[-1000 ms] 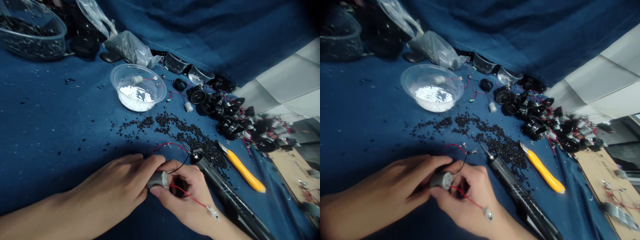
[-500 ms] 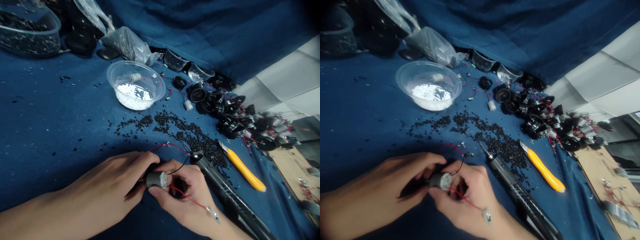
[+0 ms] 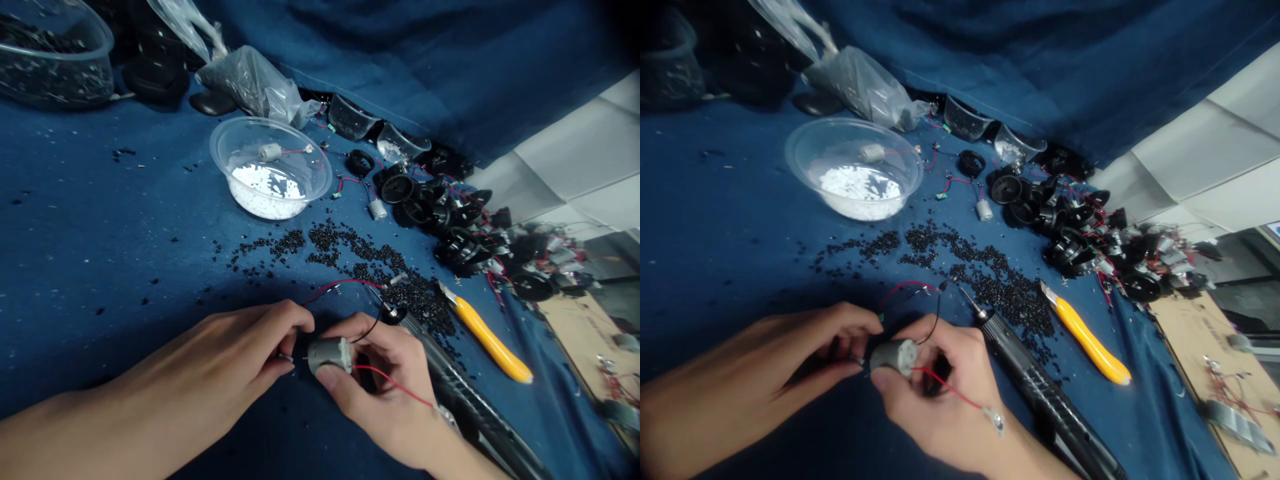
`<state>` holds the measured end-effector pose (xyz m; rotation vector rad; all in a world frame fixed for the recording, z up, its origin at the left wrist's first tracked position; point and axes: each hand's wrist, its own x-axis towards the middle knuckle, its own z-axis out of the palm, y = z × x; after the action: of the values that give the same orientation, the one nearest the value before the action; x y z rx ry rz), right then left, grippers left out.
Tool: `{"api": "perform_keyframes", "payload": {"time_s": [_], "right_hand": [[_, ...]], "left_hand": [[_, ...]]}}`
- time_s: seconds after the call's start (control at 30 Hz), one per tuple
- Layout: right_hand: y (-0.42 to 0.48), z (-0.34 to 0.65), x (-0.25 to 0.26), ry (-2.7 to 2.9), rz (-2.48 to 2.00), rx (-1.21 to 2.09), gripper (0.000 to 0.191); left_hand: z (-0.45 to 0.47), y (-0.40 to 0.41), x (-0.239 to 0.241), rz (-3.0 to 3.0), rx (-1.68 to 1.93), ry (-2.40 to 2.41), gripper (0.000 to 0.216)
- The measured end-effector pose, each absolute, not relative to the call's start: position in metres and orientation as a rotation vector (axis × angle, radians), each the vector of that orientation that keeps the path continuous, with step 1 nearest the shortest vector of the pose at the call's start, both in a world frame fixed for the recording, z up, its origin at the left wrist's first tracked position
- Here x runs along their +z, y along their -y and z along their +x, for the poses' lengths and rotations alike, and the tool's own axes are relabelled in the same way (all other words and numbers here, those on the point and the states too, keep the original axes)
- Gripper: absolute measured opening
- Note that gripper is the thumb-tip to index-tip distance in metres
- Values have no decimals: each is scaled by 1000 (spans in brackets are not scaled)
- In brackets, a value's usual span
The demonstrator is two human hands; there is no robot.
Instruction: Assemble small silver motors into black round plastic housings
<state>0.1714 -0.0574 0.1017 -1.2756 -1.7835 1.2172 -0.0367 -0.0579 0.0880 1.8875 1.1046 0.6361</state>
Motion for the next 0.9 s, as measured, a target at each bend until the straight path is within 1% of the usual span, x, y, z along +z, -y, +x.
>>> {"api": "perform_keyframes", "payload": {"time_s": [0.2, 0.37, 0.53, 0.7, 0.9], "right_hand": [[56, 172, 102, 1792, -1201, 1249, 11], [56, 171, 103, 1802, -1189, 1216, 12], [56, 172, 104, 1803, -1182, 1206, 11], [56, 170, 104, 1800, -1167, 1219, 13], [58, 171, 102, 1834, -1186, 1209, 15]], "left_hand": [[-35, 56, 93, 1725, 593, -1098, 12], [-35, 54, 93, 1646, 629, -1079, 10], [-34, 55, 92, 1565, 669, -1072, 14], [-34, 54, 91, 1584, 681, -1046, 26], [-34, 52, 92, 1697, 709, -1127, 39]]}}
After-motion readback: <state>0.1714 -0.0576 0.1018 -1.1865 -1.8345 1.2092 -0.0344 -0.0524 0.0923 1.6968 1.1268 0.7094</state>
